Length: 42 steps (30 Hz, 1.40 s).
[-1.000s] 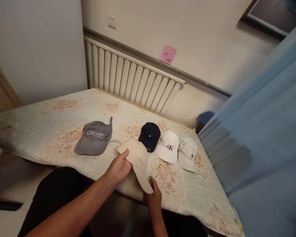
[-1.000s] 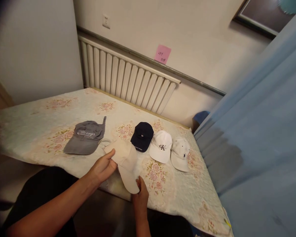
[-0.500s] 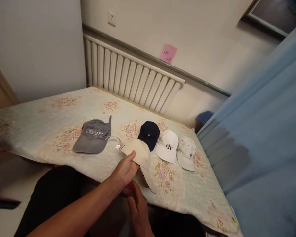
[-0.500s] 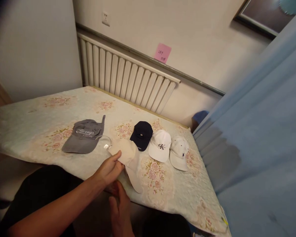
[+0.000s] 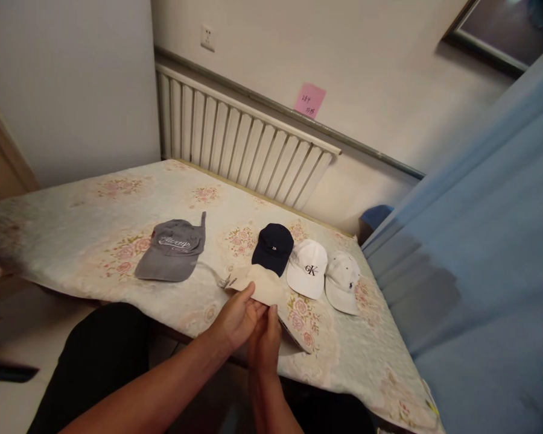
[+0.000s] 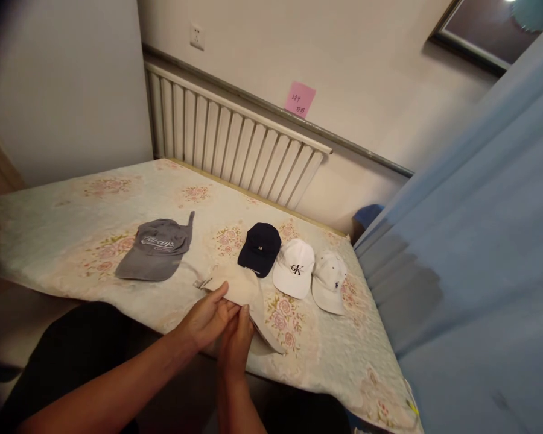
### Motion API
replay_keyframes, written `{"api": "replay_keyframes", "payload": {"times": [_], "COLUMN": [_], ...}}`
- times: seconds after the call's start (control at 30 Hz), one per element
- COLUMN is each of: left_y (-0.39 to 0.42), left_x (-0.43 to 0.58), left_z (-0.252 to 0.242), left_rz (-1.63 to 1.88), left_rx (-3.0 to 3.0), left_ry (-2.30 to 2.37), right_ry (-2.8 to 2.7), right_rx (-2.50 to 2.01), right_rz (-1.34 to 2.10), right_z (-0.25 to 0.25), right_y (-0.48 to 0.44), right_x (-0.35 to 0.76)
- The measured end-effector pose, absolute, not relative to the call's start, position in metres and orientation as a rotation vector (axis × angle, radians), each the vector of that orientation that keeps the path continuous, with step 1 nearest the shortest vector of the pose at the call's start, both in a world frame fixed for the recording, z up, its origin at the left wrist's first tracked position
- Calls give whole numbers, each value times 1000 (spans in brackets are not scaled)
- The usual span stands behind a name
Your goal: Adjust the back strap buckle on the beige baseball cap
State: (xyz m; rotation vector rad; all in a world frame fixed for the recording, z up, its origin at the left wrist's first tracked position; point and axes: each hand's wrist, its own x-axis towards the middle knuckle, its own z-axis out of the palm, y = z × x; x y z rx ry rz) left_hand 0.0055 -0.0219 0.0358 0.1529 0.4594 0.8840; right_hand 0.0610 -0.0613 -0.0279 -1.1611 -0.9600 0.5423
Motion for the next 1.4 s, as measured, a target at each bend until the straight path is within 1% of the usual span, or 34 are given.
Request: {"api": "replay_keyframes", "payload": {"times": [0.1,0.27,0.4,0.63,0.87,1.0,1.1,1.23,1.4], "left_y": [-19,-14,-12,-19,-28,-30,-33,-40,-48], "left_x": [4,-1,-2,5,5,0,-6,-20,-48], "left_z": [33,35,34,25,26,25,21,3,-37], "left_rz": [904,965,981,905,870,862,816,760,635], "left_rx": [152,145,132,161,253,333,433,616,767], "left_ry": [445,493,531,529,541,593,658,642,897], "right_ry": [-588,-388,-335,-357,-354,-340,-286,-258,-255], "right_rx": [-904,-665,-667,-694,-931,-937,-985,-893,-784], "right_rz": [783,961,985,964,1004,972,1027,1038,984], "right_z": [-19,-3,-2,-1,10,13,16,23,29], "right_y": [-61,-64,-66,-62,-53,-51,-52,-49,-47], "right_x": [58,59,63,61,62,65,68,76,86]}}
